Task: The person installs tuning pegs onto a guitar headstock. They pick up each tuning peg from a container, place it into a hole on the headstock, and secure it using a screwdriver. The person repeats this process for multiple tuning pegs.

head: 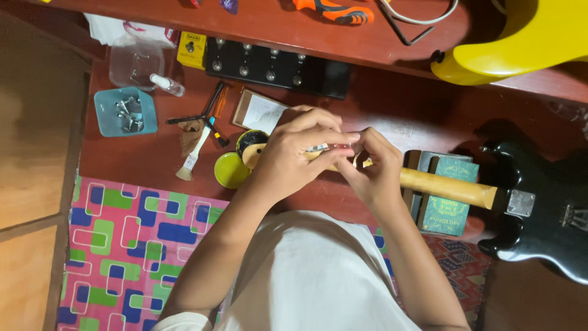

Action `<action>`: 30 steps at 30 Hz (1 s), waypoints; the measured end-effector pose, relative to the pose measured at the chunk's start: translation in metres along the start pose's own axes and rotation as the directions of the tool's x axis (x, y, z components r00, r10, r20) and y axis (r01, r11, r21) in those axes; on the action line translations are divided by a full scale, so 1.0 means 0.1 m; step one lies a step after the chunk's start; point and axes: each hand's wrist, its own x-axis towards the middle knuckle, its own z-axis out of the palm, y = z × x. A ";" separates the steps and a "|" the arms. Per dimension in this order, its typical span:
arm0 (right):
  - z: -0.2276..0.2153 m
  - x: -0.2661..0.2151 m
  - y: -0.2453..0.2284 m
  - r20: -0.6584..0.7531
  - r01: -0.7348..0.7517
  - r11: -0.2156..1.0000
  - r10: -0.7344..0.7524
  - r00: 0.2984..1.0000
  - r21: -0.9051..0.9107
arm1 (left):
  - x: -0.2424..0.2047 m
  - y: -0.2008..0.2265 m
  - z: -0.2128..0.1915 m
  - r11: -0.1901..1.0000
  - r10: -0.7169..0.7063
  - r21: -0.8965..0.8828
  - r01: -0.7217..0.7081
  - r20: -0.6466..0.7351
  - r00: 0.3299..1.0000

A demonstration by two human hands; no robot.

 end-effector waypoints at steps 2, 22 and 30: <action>-0.06 0.02 -0.08 0.061 -0.016 0.999 0.013 0.998 0.049 | -0.02 -0.01 -0.01 1.000 -0.015 0.018 0.015 -0.002 1.000; 0.06 -0.03 0.09 0.088 -0.299 0.944 0.289 0.953 0.136 | -0.19 0.09 -0.40 0.949 -0.248 -0.206 0.239 -0.019 0.969; 0.29 -0.14 -0.05 0.076 -0.362 0.922 0.355 0.932 0.140 | -0.44 0.07 -0.80 0.915 -0.259 -0.335 0.225 -0.062 0.964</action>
